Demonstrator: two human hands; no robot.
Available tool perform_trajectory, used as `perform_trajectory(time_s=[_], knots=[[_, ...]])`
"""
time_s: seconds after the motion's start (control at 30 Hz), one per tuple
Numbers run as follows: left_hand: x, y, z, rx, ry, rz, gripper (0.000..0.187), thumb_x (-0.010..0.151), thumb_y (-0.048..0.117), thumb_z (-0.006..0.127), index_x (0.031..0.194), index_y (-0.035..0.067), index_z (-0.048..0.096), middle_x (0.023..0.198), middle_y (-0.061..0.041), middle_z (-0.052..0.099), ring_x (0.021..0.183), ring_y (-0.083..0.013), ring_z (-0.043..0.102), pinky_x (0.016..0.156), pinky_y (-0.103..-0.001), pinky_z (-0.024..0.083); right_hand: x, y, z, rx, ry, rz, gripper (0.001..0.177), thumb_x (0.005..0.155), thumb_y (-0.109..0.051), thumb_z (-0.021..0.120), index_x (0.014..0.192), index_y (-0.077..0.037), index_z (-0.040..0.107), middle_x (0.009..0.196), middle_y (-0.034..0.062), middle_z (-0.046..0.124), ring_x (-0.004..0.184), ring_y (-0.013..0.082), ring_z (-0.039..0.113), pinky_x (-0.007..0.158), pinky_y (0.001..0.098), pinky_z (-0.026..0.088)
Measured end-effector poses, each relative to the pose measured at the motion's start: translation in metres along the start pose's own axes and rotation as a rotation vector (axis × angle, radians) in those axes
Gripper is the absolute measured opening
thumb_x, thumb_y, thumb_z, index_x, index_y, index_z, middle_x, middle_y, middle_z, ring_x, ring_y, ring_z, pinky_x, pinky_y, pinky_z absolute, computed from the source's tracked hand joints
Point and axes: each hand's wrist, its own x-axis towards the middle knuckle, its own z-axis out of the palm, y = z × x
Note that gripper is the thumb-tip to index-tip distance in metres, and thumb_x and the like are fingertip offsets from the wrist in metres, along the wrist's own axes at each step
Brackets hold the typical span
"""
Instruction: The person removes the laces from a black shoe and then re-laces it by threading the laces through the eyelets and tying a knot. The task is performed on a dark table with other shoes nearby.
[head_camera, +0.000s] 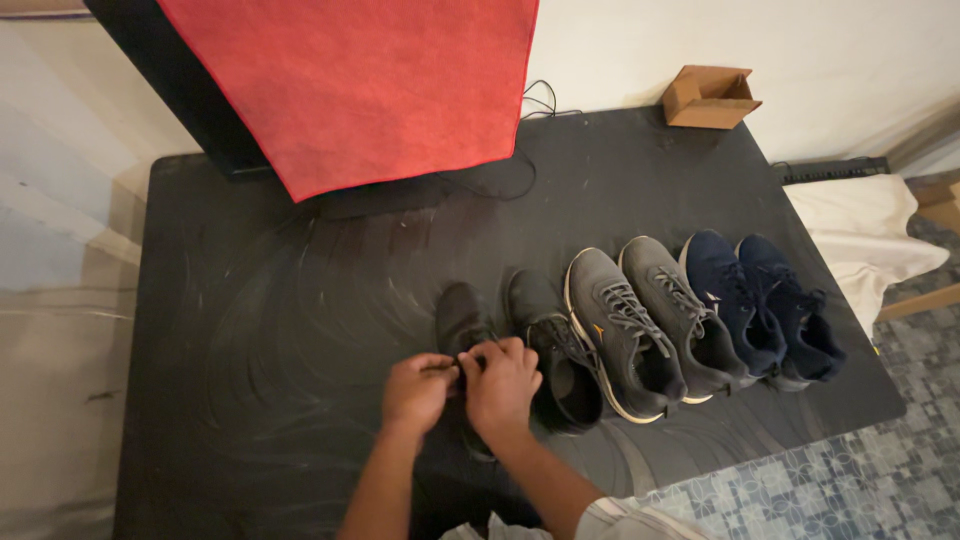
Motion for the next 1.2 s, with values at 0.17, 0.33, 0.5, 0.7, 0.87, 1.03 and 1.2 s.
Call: perform_trajectory(time_s=[0.17, 0.33, 0.5, 0.7, 0.87, 1.03, 1.2], knots=[[-0.007, -0.005, -0.007, 0.118, 0.076, -0.049, 0.023, 0.087, 0.012, 0.072, 0.107, 0.003, 0.08, 0.088, -0.01, 0.08, 0.07, -0.0174, 0.072, 0.068, -0.032, 0.056, 0.0, 0.005, -0.008, 0.032, -0.185, 0.061, 0.014, 0.077, -0.032, 0.08, 0.087, -0.022, 0.083, 0.1, 0.0019, 0.067, 0.11, 0.0292, 0.055, 0.092, 0.0496, 0.039], [-0.02, 0.003, -0.008, 0.075, 0.106, -0.067, 0.024, 0.085, 0.012, 0.075, 0.107, 0.002, 0.08, 0.089, -0.01, 0.082, 0.071, -0.0174, 0.073, 0.069, -0.032, 0.057, -0.001, 0.01, -0.005, 0.04, -0.209, 0.026, 0.013, 0.079, -0.03, 0.08, 0.083, -0.018, 0.081, 0.101, 0.0019, 0.067, 0.111, 0.0291, 0.055, 0.091, 0.0488, 0.04], [-0.031, 0.018, -0.006, 0.185, 0.146, -0.124, 0.022, 0.085, 0.013, 0.076, 0.104, 0.003, 0.081, 0.091, -0.011, 0.082, 0.072, -0.0183, 0.076, 0.07, -0.031, 0.056, -0.002, 0.011, -0.002, 0.028, -0.205, 0.06, 0.013, 0.081, -0.031, 0.079, 0.083, -0.018, 0.081, 0.102, 0.0016, 0.067, 0.111, 0.0282, 0.056, 0.093, 0.0479, 0.04], [-0.024, 0.006, -0.006, 0.059, 0.115, -0.102, 0.022, 0.084, 0.008, 0.076, 0.103, -0.002, 0.081, 0.087, -0.012, 0.082, 0.072, -0.0184, 0.076, 0.07, -0.03, 0.058, -0.004, 0.005, -0.009, 0.011, -0.16, 0.005, 0.014, 0.079, -0.031, 0.08, 0.083, -0.018, 0.081, 0.099, 0.0025, 0.067, 0.11, 0.0288, 0.055, 0.092, 0.0477, 0.04], [0.005, -0.035, -0.01, -0.057, -0.046, -0.003, 0.021, 0.089, 0.01, 0.072, 0.105, -0.002, 0.079, 0.085, -0.01, 0.079, 0.07, -0.017, 0.072, 0.067, -0.032, 0.056, -0.007, 0.003, -0.017, 0.035, -0.17, 0.04, 0.015, 0.076, -0.034, 0.082, 0.08, -0.02, 0.082, 0.096, 0.0021, 0.067, 0.108, 0.027, 0.057, 0.09, 0.0468, 0.041], [0.025, -0.054, 0.0, -0.105, -0.016, 0.013, 0.02, 0.091, 0.011, 0.069, 0.102, -0.004, 0.075, 0.083, -0.012, 0.08, 0.07, -0.0217, 0.076, 0.068, -0.034, 0.061, 0.0, 0.009, -0.021, 0.061, -0.236, 0.061, 0.015, 0.075, -0.034, 0.084, 0.084, -0.021, 0.082, 0.099, 0.0007, 0.068, 0.11, 0.0267, 0.057, 0.092, 0.0475, 0.04], [0.006, -0.02, 0.003, 0.1, 0.084, 0.043, 0.028, 0.101, 0.021, 0.056, 0.113, -0.001, 0.069, 0.099, -0.013, 0.08, 0.087, -0.0203, 0.077, 0.081, -0.033, 0.059, -0.001, 0.023, -0.035, 0.024, -0.221, -0.196, 0.051, 0.066, -0.022, 0.086, 0.111, -0.013, 0.064, 0.12, 0.0109, 0.059, 0.119, 0.038, 0.051, 0.095, 0.0517, 0.038]])
